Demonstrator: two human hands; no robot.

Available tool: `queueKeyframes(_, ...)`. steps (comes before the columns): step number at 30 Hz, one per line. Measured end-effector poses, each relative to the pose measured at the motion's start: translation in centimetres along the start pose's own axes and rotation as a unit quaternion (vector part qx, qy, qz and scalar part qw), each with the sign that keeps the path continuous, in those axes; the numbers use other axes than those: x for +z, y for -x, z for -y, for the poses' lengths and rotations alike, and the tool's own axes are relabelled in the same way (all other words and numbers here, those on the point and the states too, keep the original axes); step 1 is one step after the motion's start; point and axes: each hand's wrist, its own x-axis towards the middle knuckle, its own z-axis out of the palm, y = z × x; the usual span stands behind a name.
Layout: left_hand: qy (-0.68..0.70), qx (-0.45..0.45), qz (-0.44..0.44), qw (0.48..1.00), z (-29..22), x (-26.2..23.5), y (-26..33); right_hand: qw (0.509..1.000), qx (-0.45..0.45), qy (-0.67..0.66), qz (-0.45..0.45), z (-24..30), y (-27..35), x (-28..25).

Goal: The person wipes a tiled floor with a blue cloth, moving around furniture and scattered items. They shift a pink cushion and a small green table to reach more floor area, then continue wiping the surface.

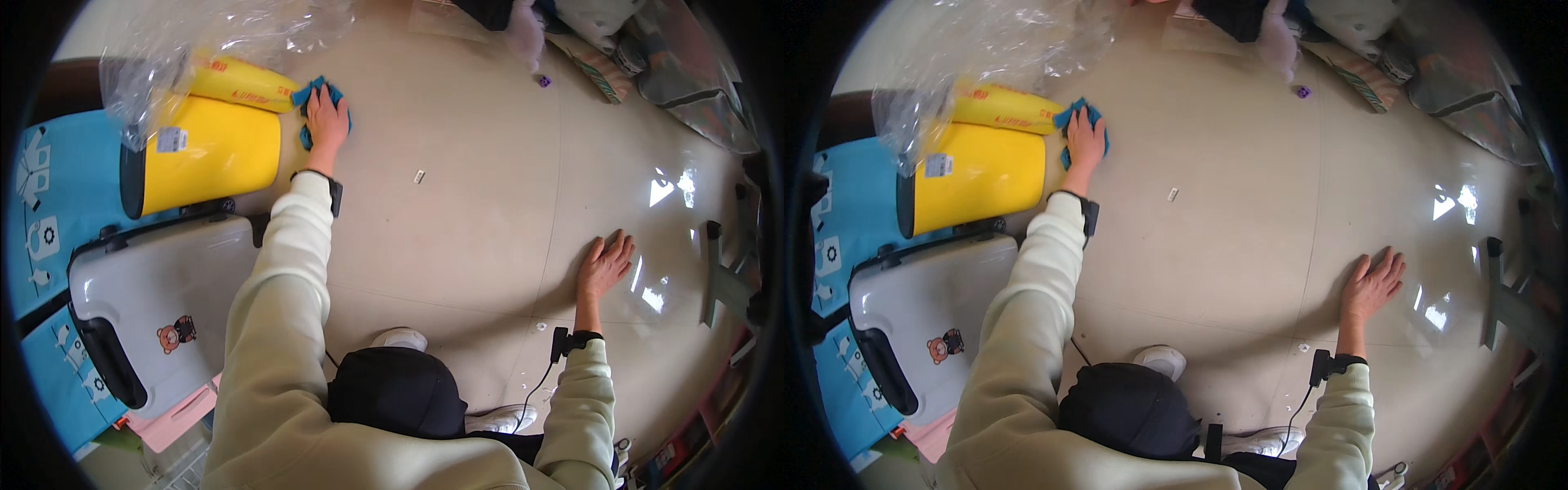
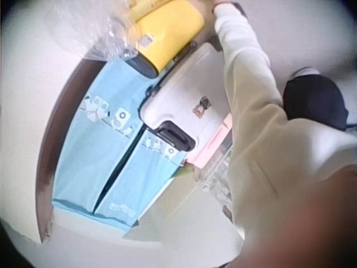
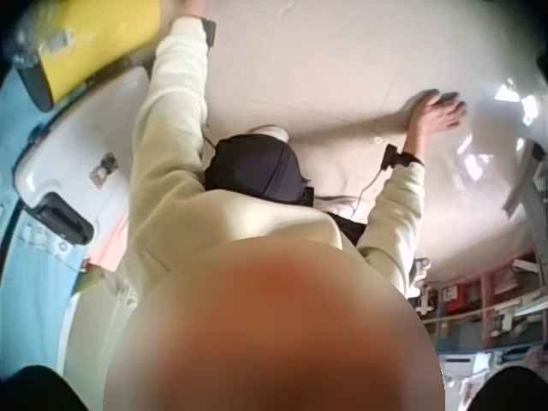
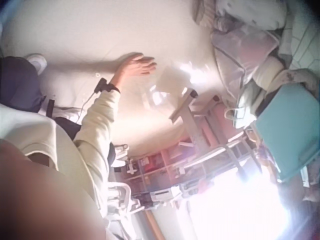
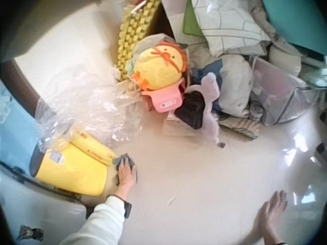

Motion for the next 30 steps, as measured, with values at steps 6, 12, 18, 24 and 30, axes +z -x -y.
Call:
queueKeyframes(6, 0.018, 0.28, 0.076, 0.957, -10.3, 1.6, 2.8, 1.0, 0.004, -0.003, 0.008, 0.6, -0.1, -0.7)
queueKeyframes(12, 0.329, 0.379, 0.325, 0.801, -15.4, -9.7, 25.5, 0.999, 0.003, -0.034, 0.003, 0.7, -0.2, -1.0)
queueKeyframes(18, 0.282, 0.095, 0.105, 0.949, -3.2, -7.9, 9.9, 1.0, -0.004, -0.02, -0.004, 0.8, -0.1, -1.0)
queueKeyframes(24, 0.017, 0.076, 0.049, 0.996, -3.2, 2.1, -6.5, 1.0, 0.005, -0.013, 0.001, 0.7, -0.3, -0.8)
queueKeyframes(30, -0.056, 0.156, 0.101, 0.981, -15.1, 7.1, -10.7, 1.0, 0.009, -0.016, 0.012, 0.7, -0.2, -0.8)
